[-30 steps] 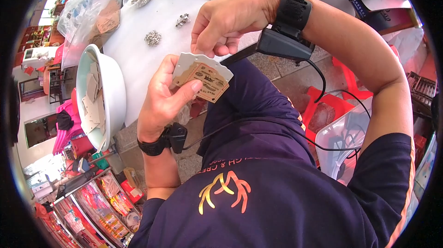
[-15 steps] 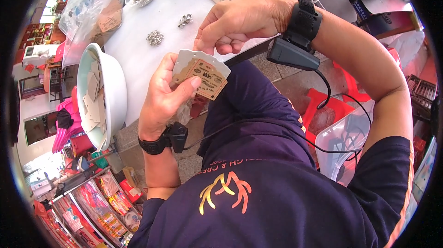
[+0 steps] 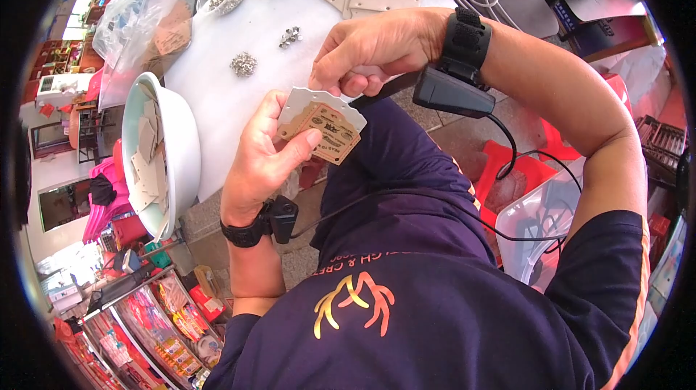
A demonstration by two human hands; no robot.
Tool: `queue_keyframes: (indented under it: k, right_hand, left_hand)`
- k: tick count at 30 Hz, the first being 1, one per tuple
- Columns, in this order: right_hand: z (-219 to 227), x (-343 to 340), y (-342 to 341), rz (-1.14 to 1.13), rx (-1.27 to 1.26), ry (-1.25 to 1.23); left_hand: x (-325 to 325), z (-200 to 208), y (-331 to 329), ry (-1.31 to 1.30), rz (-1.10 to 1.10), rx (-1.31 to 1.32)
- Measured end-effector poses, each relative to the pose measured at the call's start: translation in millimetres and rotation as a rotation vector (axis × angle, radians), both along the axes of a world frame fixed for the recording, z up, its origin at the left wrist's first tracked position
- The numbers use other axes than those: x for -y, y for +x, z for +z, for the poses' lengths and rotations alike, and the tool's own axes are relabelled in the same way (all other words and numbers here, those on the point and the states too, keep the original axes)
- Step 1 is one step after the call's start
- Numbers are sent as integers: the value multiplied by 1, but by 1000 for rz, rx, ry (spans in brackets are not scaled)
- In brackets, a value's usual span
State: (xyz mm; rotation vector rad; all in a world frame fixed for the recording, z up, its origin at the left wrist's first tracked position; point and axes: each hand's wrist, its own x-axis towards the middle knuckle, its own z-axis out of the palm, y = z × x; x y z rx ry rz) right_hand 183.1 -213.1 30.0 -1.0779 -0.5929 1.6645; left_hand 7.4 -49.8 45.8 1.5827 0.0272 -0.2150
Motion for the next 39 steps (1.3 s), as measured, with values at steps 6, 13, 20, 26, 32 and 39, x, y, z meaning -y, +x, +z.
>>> queue_keyframes:
  k: [6,13,20,26,32,39]
  right_hand:
    - [19,1,-7,-70,314,-17]
    - [22,4,-6,-69,424,52]
    - [25,1,-6,-66,498,68]
    - [23,1,-7,-80,554,45]
    - [20,-2,-10,-153,517,86]
    - [13,0,-7,-152,383,76]
  left_hand:
    - [-3,5,1,-1,33,-101]
    - [-3,6,1,-19,80,-118]
    - [-8,3,4,1,62,-111]
    - [-7,5,4,1,75,-81]
    - [-9,5,4,17,94,-73]
    - [-8,0,4,9,107,-83]
